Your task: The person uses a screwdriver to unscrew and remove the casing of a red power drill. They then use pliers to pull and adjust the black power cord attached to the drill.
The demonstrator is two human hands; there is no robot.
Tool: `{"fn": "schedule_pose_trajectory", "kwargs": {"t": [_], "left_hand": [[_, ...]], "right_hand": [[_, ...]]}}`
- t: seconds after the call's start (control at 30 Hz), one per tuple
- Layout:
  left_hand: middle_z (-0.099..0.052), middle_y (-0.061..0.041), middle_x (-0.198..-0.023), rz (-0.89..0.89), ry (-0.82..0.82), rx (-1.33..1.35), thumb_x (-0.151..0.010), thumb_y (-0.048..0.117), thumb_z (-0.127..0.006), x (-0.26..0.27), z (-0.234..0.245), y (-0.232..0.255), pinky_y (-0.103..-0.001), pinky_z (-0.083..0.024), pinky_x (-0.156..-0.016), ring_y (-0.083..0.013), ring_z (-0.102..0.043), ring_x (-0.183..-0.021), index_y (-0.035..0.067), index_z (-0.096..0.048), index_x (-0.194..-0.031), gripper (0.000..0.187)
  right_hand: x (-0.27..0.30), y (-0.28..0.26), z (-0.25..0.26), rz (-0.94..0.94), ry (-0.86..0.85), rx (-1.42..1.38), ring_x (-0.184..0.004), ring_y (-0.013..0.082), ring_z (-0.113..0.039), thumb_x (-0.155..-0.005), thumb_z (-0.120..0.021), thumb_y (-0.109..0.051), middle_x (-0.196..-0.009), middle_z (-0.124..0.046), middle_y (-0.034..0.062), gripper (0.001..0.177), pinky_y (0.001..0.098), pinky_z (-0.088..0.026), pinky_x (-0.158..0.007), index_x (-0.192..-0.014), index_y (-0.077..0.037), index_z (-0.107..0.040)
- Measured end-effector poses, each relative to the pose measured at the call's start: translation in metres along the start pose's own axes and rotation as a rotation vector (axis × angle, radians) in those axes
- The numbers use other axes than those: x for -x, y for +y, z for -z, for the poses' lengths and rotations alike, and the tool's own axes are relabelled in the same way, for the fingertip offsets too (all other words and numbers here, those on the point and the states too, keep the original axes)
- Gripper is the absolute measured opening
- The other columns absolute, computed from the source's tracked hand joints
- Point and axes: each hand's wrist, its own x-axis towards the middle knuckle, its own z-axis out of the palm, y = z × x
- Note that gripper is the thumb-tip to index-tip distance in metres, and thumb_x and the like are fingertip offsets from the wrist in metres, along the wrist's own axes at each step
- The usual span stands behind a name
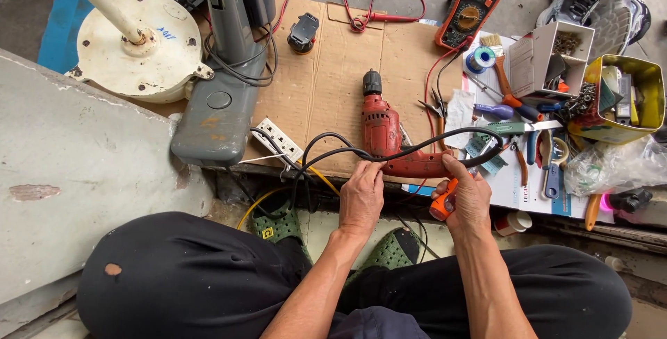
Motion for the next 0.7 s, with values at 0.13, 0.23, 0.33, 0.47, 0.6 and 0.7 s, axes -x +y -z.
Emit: {"fn": "schedule_pose_trajectory", "kwargs": {"t": [0.13, 0.23, 0.33, 0.47, 0.6, 0.7], "left_hand": [[-0.072, -0.002, -0.110, -0.030, 0.025, -0.013, -0.108, 0.011, -0.064, 0.003, 0.001, 0.002, -0.043, -0.069, -0.083, -0.0329, -0.079, -0.103, 0.018, -0.077, -0.124, 0.022], [-0.074, 0.004, -0.098, -0.104, 0.081, -0.050, -0.105, 0.018, -0.069, -0.002, 0.021, 0.032, -0.037, -0.068, -0.077, -0.0244, -0.081, -0.094, 0.024, -0.082, -0.114, 0.016], [-0.076, 0.008, -0.082, -0.112, 0.224, 0.004, -0.097, 0.022, -0.073, -0.039, 0.040, 0.065, -0.031, -0.066, -0.069, -0.0176, -0.080, -0.079, 0.035, -0.084, -0.105, 0.019], [-0.075, -0.005, -0.106, -0.227, -0.036, -0.170, -0.095, 0.012, -0.072, -0.129, 0.015, 0.043, -0.052, -0.062, -0.074, -0.0351, -0.077, -0.094, 0.022, -0.077, -0.112, 0.020], [-0.081, -0.006, -0.107, -0.504, -0.422, -0.558, -0.089, 0.021, -0.078, -0.197, -0.059, -0.009, -0.049, -0.060, -0.091, -0.0338, -0.075, -0.105, 0.022, -0.084, -0.108, 0.019], [-0.078, -0.003, -0.089, -0.799, -0.706, -0.868, -0.076, -0.002, -0.079, -0.204, -0.091, -0.004, -0.050, -0.061, -0.079, -0.0352, -0.073, -0.092, 0.018, -0.083, -0.085, 0.022]], "right_hand": [[-0.007, -0.001, -0.003, -0.001, -0.014, -0.004, -0.056, 0.0101, -0.062, -0.096, -0.090, -0.022, -0.094, -0.064, 0.0045, 0.041, 0.0285, -0.060, -0.052, -0.121, -0.006, -0.061], [-0.004, 0.000, -0.006, 0.031, 0.008, -0.034, -0.053, 0.0105, -0.060, -0.095, -0.089, -0.019, -0.090, -0.061, 0.0025, 0.038, 0.0280, -0.056, -0.046, -0.116, -0.005, -0.061], [-0.005, 0.007, -0.005, 0.041, 0.051, -0.076, -0.044, 0.0146, -0.055, -0.094, -0.087, -0.016, -0.081, -0.055, 0.0044, 0.036, 0.0294, -0.049, -0.036, -0.108, -0.002, -0.058], [0.006, -0.003, -0.013, -0.068, 0.102, 0.051, -0.033, 0.0227, -0.048, -0.092, -0.086, -0.029, -0.054, -0.053, 0.0137, 0.036, 0.0314, -0.029, -0.030, -0.103, -0.007, -0.059], [0.026, -0.020, -0.021, -0.109, 0.107, 0.137, -0.037, 0.0229, -0.050, -0.086, -0.086, -0.029, -0.049, -0.055, 0.0134, 0.037, 0.0328, -0.033, -0.038, -0.115, -0.009, -0.075], [0.017, -0.011, -0.018, -0.085, 0.112, 0.055, -0.036, 0.0235, -0.046, -0.089, -0.088, -0.021, -0.045, -0.052, 0.0136, 0.026, 0.0349, -0.042, -0.045, -0.099, -0.007, -0.067]]}}
